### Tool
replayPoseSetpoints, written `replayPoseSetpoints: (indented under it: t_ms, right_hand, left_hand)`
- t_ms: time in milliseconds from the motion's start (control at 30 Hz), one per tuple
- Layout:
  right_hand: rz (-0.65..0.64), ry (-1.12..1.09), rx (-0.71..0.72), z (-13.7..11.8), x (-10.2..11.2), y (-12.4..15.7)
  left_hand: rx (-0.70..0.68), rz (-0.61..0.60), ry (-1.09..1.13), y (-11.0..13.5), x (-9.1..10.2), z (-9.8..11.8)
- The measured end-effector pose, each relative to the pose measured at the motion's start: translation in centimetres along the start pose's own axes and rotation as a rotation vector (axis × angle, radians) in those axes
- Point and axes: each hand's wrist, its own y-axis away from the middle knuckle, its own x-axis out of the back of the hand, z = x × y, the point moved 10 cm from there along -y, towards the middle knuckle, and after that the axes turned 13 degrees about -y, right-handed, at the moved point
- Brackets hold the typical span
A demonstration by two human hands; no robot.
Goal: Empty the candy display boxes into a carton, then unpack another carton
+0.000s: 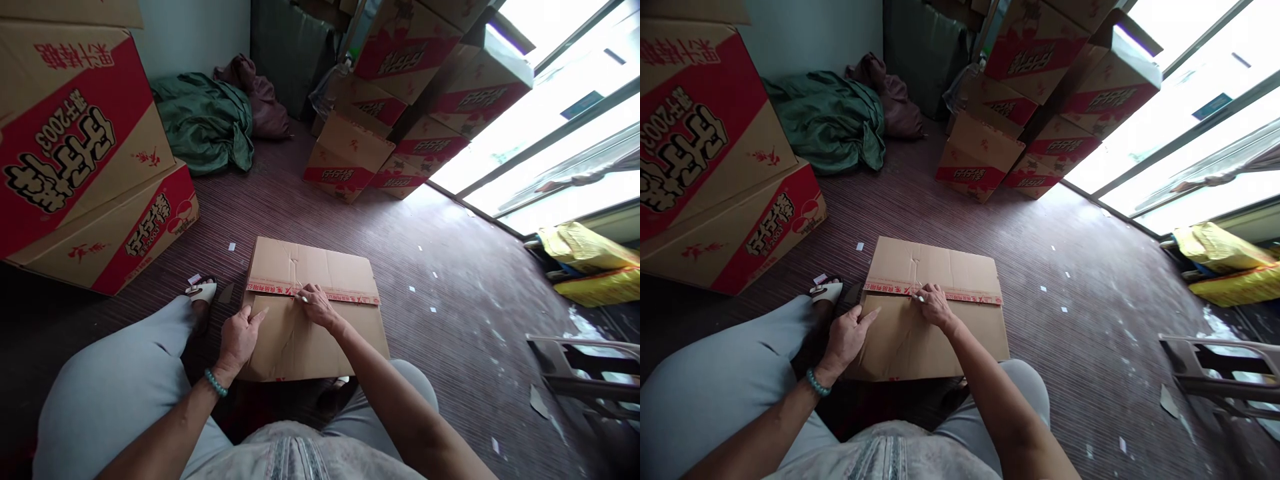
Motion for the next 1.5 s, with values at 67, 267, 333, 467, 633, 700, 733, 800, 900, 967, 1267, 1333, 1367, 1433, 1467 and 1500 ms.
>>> replayPoseSetpoints:
  t_ms: [67, 267, 333, 467, 633, 700, 733, 800, 900, 967, 1267, 1333, 1367, 1433, 1467, 1500]
  right_hand:
    - [-0.034, 0.015, -0.015, 0.2, -0.5, -0.1]
    - [-0.023, 0.020, 0.018, -0.4, 0.1, 0.2]
    - [-0.013, 0.024, 0.066, -1.2, 1.1, 0.9]
    - [0.018, 0.047, 0.191, -3.6, 3.4, 3.9]
    - [0.090, 0.002, 0.223, -4.5, 4.8, 6.0]
    - [0.067, -0.030, 0.234, -3.8, 4.6, 5.1]
    - [0.043, -0.036, 0.232, -3.2, 4.5, 4.4]
    - [-0.019, 0.000, 0.169, -0.9, 4.3, 2.9]
    - [-0.084, 0.094, 0.021, 3.0, 4.4, 2.2]
    - [-0.076, 0.116, -0.031, 4.4, 4.6, 3.0]
    - [0.274, 0.090, -0.033, 3.1, 7.0, 10.0]
    - [0.310, 0.063, -0.029, 2.9, 7.2, 11.1]
    - [0.321, 0.053, -0.030, 2.9, 7.2, 11.3]
    - [0.326, 0.043, -0.037, 3.0, 7.1, 11.0]
    - [0.314, 0.029, -0.035, 3.0, 7.0, 10.5]
    - [0.296, 0.002, -0.019, 3.1, 7.0, 9.8]
  left_hand:
    - [0.011, 0.005, 0.029, -0.1, 0.1, -0.1]
    - [0.036, 0.001, 0.129, 0.1, 0.3, -0.4]
    - [0.003, -0.001, 0.221, 0.7, 0.3, -0.3]
    - [-0.090, 0.033, 0.362, 2.3, 1.2, 0.0]
    - [-0.170, 0.001, 0.430, 3.2, 1.7, 0.6]
    - [-0.134, 0.004, 0.422, 2.8, 1.6, 0.2]
    - [-0.107, 0.004, 0.422, 2.5, 1.4, -0.1]
    - [-0.062, -0.024, 0.434, 2.0, 0.9, -0.5]
    - [-0.020, -0.079, 0.468, 1.3, 0.0, -1.0]
    - [0.003, -0.085, 0.487, 1.1, -0.1, -1.3]
    - [0.014, -0.220, 0.736, 1.5, -1.4, -1.8]
    - [0.035, -0.236, 0.766, 1.7, -1.5, -2.0]
    - [0.045, -0.239, 0.763, 1.7, -1.4, -2.1]
    - [0.034, -0.246, 0.746, 1.6, -1.1, -1.9]
    - [0.022, -0.246, 0.739, 1.3, -0.8, -1.7]
    - [0.017, -0.246, 0.732, 1.0, -0.6, -1.6]
